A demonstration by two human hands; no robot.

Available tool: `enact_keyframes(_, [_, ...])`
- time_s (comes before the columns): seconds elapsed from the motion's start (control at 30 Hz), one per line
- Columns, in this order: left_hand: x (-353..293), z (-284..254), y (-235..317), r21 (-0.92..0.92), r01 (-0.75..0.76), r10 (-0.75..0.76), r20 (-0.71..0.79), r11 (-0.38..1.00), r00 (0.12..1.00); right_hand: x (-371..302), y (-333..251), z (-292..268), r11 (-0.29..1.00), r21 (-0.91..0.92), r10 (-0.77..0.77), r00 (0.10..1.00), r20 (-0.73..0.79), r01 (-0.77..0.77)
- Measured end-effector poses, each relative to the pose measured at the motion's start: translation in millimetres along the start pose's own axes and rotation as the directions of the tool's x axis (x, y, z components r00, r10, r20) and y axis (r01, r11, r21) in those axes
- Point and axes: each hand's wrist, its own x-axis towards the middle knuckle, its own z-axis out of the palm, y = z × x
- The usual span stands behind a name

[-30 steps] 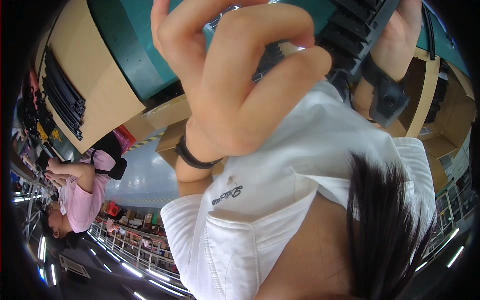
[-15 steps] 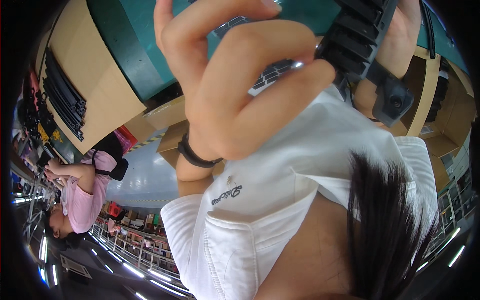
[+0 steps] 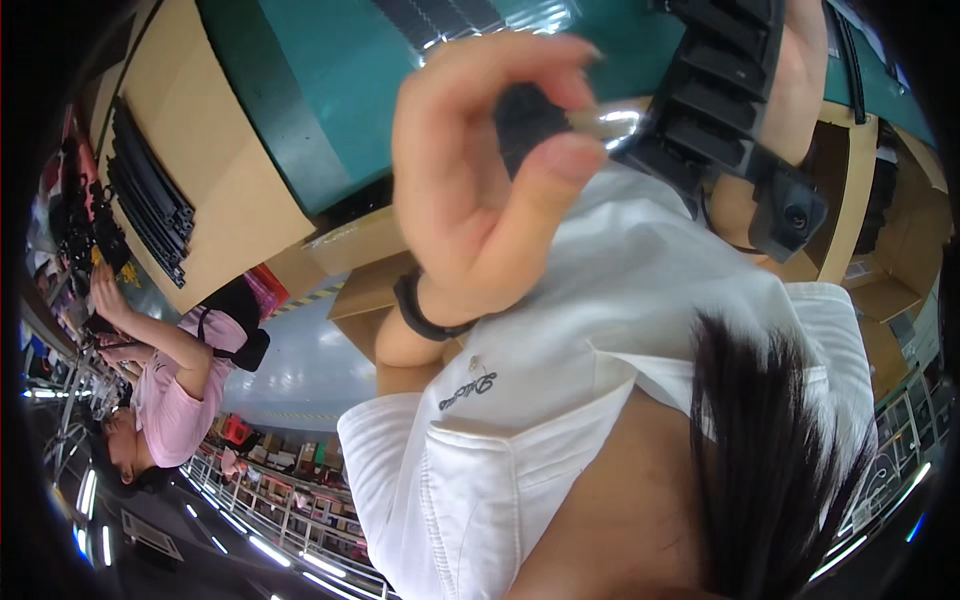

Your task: The worker is manually assembling and inspecting black plastic components at a factory workbench.

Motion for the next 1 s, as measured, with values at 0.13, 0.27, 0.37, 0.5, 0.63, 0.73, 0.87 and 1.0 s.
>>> enact_keyframes(0.13, [5,-6,17,-0.088,0.445,-0.404,0.293,0.891,0.867,-5,22,2,0.992,0.114,-0.062,0.998,-0.010,0.063])
enact_keyframes(0.27, [4,7,36,-0.091,0.587,-0.558,0.220,0.805,0.800,-5,17,15,0.982,0.186,-0.013,0.986,-0.169,0.045])
enact_keyframes(0.37, [-1,3,28,-0.188,0.584,-0.560,0.166,0.790,0.811,2,4,2,0.991,0.065,-0.108,0.984,-0.143,0.118])
enact_keyframes(0.5, [-1,-6,9,-0.185,0.504,-0.494,0.100,0.844,0.864,4,18,4,0.973,0.227,-0.035,0.998,-0.051,0.046])
enact_keyframes(0.63, [21,-24,8,-0.351,0.801,-0.770,0.262,0.485,0.581,6,47,23,0.948,-0.317,0.030,0.994,0.101,0.004])
enact_keyframes(0.73, [35,-34,14,-0.163,0.878,-0.775,0.419,0.449,0.474,4,83,50,0.665,-0.726,0.222,0.975,-0.031,-0.175])
enact_keyframes(0.87, [46,-94,22,0.111,0.775,-0.783,0.057,0.622,0.619,11,82,39,0.408,-0.907,0.377,0.924,0.063,-0.104])
enact_keyframes(1.0, [59,-262,16,0.700,0.634,-0.491,-0.446,0.329,0.748,9,30,29,0.079,-0.989,0.252,0.957,0.143,0.127])
